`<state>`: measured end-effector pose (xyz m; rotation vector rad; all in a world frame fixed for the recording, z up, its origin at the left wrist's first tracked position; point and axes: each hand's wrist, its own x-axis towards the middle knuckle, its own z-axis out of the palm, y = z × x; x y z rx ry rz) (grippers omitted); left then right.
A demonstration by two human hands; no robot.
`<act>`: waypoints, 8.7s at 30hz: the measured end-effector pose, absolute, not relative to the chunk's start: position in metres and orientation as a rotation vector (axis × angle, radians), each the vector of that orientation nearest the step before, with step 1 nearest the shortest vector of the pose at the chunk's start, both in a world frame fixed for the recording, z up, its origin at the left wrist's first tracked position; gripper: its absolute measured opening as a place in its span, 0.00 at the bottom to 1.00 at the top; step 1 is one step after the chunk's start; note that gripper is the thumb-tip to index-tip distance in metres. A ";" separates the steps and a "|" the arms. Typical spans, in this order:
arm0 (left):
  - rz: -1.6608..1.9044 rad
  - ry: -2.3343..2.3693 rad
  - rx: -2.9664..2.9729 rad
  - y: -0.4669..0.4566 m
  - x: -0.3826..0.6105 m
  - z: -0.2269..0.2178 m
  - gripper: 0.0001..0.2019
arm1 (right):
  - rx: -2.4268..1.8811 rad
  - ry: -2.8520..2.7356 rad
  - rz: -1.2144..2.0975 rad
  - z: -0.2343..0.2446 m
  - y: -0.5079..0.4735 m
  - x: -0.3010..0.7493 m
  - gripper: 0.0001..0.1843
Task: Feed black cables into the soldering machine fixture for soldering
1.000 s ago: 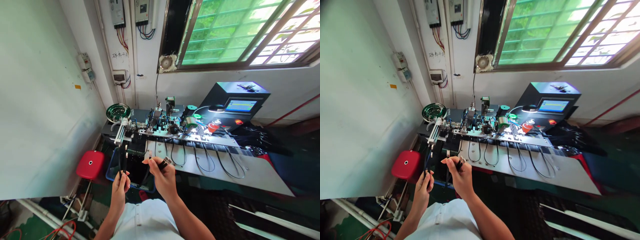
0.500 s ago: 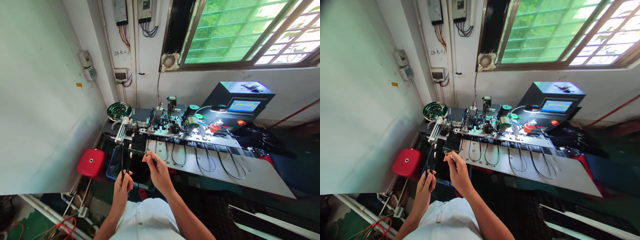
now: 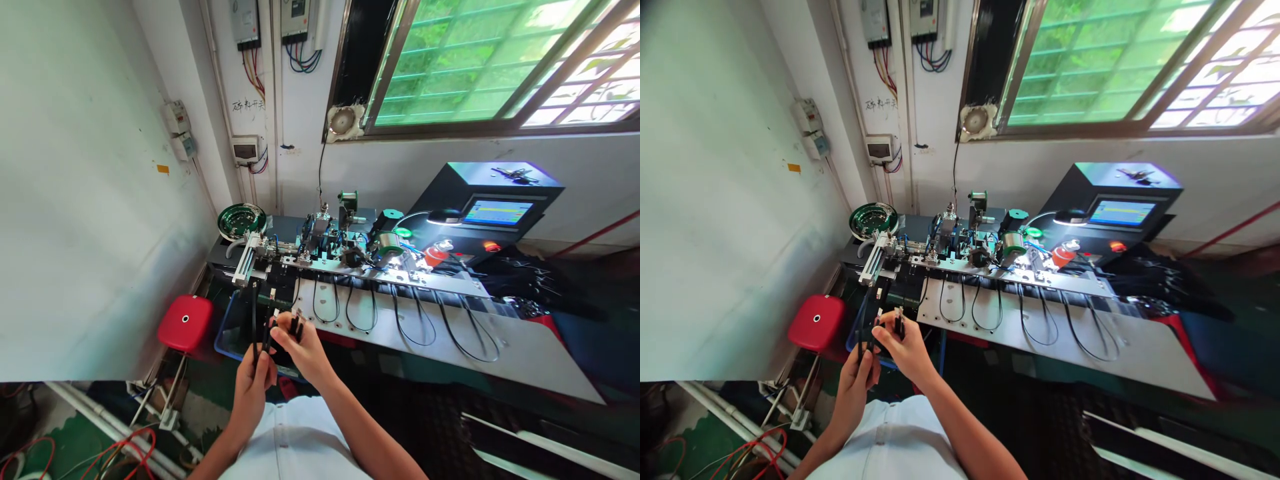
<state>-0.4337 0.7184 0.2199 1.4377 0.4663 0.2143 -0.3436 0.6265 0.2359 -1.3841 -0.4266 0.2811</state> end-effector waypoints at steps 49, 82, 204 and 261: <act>0.219 0.414 1.514 0.728 -0.434 0.206 0.26 | -1.132 -0.222 0.349 0.235 0.635 -0.349 0.21; 0.184 0.169 1.428 0.728 -0.443 0.201 0.22 | -1.326 -0.326 0.238 0.242 0.627 -0.350 0.26; 0.109 0.265 1.213 0.724 -0.411 0.242 0.25 | -1.623 -0.642 0.027 0.278 0.615 -0.330 0.12; 0.267 0.438 1.338 0.720 -0.420 0.242 0.28 | -1.244 -0.331 0.415 0.270 0.622 -0.348 0.20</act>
